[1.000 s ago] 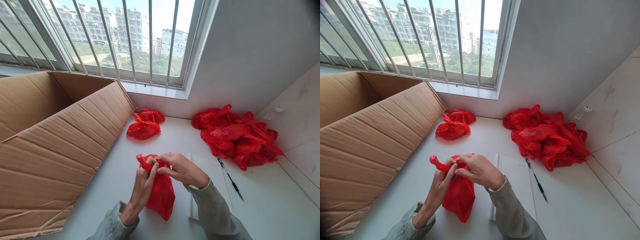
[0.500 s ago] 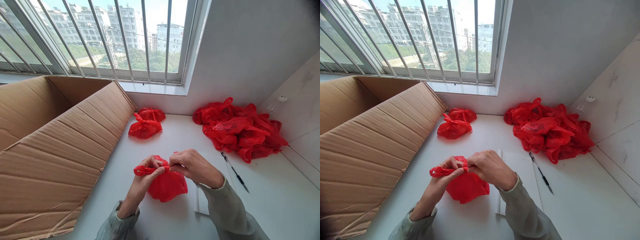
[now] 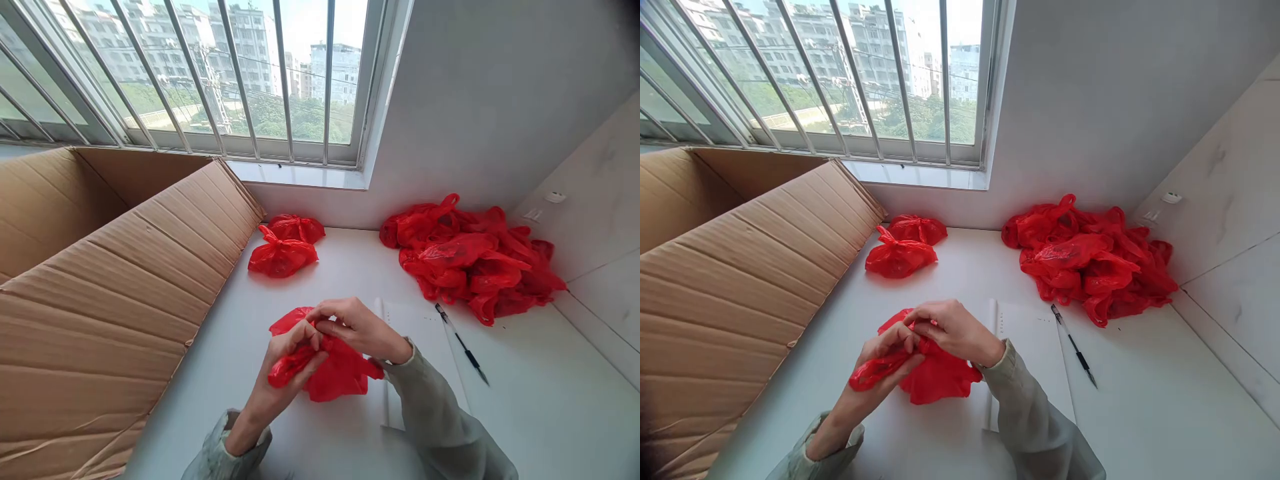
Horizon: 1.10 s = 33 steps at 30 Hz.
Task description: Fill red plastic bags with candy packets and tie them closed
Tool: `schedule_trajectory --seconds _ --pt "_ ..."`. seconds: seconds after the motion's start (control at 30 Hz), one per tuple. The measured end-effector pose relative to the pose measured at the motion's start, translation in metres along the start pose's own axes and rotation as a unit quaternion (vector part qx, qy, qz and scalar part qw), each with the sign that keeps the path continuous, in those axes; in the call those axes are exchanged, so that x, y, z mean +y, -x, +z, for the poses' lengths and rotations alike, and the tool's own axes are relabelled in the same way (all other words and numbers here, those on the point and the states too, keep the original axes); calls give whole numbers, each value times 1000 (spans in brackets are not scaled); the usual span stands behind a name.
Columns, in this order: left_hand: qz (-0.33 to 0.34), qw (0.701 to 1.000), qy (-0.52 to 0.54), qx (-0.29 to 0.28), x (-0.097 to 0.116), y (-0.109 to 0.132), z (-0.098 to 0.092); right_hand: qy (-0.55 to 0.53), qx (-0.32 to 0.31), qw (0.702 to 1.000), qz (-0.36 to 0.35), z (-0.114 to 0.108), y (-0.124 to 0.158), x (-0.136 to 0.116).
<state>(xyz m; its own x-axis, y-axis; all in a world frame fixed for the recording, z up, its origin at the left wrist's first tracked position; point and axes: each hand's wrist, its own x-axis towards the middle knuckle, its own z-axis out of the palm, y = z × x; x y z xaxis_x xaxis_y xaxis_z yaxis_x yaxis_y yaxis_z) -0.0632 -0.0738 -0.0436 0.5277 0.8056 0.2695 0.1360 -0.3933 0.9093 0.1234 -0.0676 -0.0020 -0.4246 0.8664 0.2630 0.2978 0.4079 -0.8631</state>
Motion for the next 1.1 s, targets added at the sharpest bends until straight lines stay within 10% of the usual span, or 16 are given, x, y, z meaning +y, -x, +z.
schedule_trajectory --seconds 0.27,0.47,0.87,1.0,1.1 --pt "262 931 -216 131 -10 2 3 -195 -80 970 120 11 -2 20" --pt "238 916 -266 181 -11 6 -4 -190 -43 969 154 17 -3 18" --pt "110 956 -263 66 -12 15 -48 204 -1 967 155 21 5 13" --pt "52 935 -351 -8 18 31 -69 246 -68 963 92 20 12 15" --pt "79 881 -463 61 56 51 -108 272 -132 953 21 28 15 23"
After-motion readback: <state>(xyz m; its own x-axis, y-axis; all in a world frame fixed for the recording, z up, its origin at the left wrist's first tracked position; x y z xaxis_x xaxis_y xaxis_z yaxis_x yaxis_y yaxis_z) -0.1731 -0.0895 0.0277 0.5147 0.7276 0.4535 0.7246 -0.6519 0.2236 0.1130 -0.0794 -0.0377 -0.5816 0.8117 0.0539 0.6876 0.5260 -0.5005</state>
